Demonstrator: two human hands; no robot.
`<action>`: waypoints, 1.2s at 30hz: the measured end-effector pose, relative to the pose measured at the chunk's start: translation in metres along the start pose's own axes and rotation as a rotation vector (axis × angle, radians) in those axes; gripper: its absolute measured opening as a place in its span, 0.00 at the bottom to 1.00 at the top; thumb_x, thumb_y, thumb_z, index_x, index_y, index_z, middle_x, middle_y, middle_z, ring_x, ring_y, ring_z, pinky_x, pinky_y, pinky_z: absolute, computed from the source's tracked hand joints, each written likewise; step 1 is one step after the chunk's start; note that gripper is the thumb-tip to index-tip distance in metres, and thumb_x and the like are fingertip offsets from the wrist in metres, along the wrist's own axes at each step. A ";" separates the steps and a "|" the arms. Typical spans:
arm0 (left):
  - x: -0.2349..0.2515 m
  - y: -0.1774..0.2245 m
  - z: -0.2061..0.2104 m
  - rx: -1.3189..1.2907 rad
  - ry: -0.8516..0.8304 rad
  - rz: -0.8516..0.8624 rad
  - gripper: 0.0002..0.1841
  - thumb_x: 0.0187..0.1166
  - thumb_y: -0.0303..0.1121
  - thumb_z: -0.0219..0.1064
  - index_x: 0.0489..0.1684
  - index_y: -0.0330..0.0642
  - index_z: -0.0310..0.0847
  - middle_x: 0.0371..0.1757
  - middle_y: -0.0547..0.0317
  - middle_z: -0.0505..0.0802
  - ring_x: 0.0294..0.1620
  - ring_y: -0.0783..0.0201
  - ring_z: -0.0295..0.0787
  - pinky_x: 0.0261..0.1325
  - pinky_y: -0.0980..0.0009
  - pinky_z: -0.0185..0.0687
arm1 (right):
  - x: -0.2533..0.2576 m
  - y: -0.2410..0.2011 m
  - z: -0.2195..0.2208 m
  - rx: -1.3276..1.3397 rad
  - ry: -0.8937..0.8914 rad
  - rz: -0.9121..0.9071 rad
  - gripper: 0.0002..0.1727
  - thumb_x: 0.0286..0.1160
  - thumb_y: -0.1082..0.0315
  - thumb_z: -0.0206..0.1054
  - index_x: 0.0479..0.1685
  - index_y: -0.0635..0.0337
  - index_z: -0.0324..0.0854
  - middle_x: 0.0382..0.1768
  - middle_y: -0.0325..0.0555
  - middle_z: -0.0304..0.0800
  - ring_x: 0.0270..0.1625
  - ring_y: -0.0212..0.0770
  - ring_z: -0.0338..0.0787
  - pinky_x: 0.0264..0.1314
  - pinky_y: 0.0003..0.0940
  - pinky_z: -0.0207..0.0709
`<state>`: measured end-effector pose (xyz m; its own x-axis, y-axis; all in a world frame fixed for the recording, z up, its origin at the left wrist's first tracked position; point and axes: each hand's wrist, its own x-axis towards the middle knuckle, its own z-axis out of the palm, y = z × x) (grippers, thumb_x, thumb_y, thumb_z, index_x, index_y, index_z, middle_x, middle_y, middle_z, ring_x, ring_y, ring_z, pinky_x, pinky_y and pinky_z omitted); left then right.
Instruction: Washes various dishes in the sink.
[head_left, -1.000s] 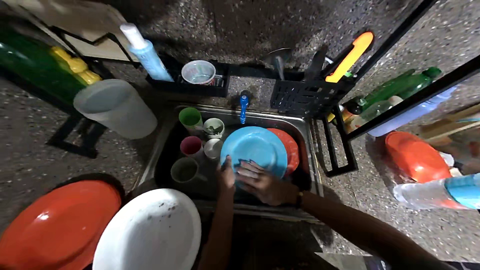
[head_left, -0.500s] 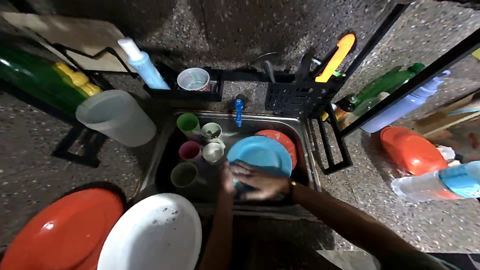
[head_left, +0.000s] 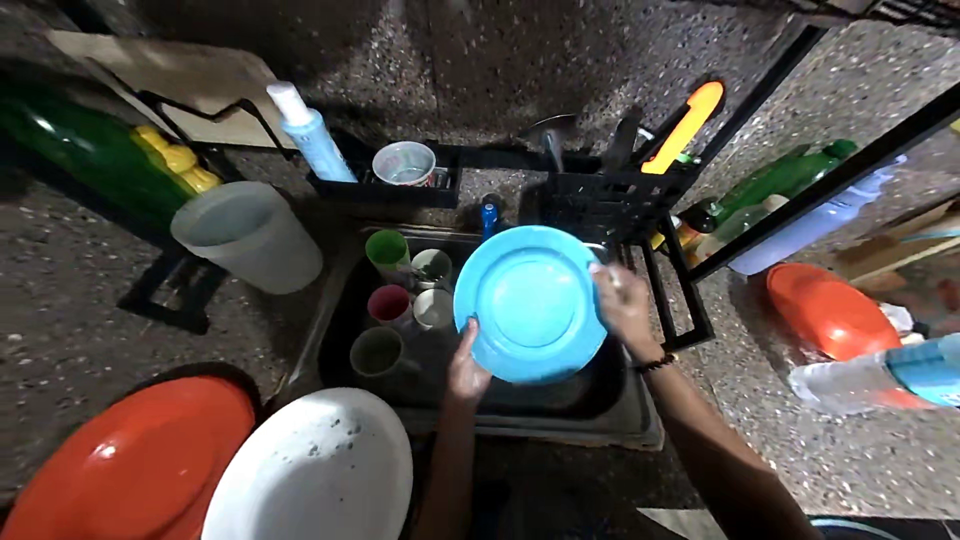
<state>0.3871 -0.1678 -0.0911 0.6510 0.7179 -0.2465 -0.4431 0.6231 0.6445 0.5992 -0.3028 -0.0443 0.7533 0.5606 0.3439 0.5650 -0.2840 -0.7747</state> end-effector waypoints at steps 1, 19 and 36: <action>0.002 0.000 -0.002 0.079 0.076 0.104 0.16 0.94 0.34 0.48 0.64 0.35 0.76 0.50 0.53 0.95 0.51 0.63 0.95 0.57 0.61 0.93 | -0.002 0.006 0.003 -0.245 -0.115 0.051 0.26 0.90 0.51 0.53 0.45 0.67 0.87 0.29 0.56 0.89 0.34 0.51 0.91 0.43 0.53 0.85; -0.029 -0.011 0.028 0.788 0.185 0.574 0.10 0.84 0.27 0.64 0.37 0.28 0.87 0.27 0.61 0.93 0.28 0.79 0.90 0.37 0.78 0.90 | 0.024 -0.077 0.107 0.045 -0.245 -0.007 0.16 0.86 0.55 0.61 0.55 0.54 0.88 0.62 0.51 0.89 0.67 0.56 0.84 0.65 0.65 0.75; -0.021 -0.002 0.029 0.981 0.039 0.731 0.16 0.85 0.30 0.60 0.29 0.29 0.87 0.21 0.63 0.88 0.24 0.83 0.84 0.33 0.82 0.83 | 0.018 -0.094 0.090 0.204 -0.206 -0.315 0.12 0.68 0.66 0.74 0.20 0.62 0.84 0.18 0.45 0.84 0.26 0.40 0.84 0.38 0.44 0.80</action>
<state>0.3919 -0.1927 -0.0663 0.4169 0.8203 0.3915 -0.0333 -0.4166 0.9085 0.5296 -0.1964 -0.0129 0.4599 0.7447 0.4837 0.6630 0.0744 -0.7449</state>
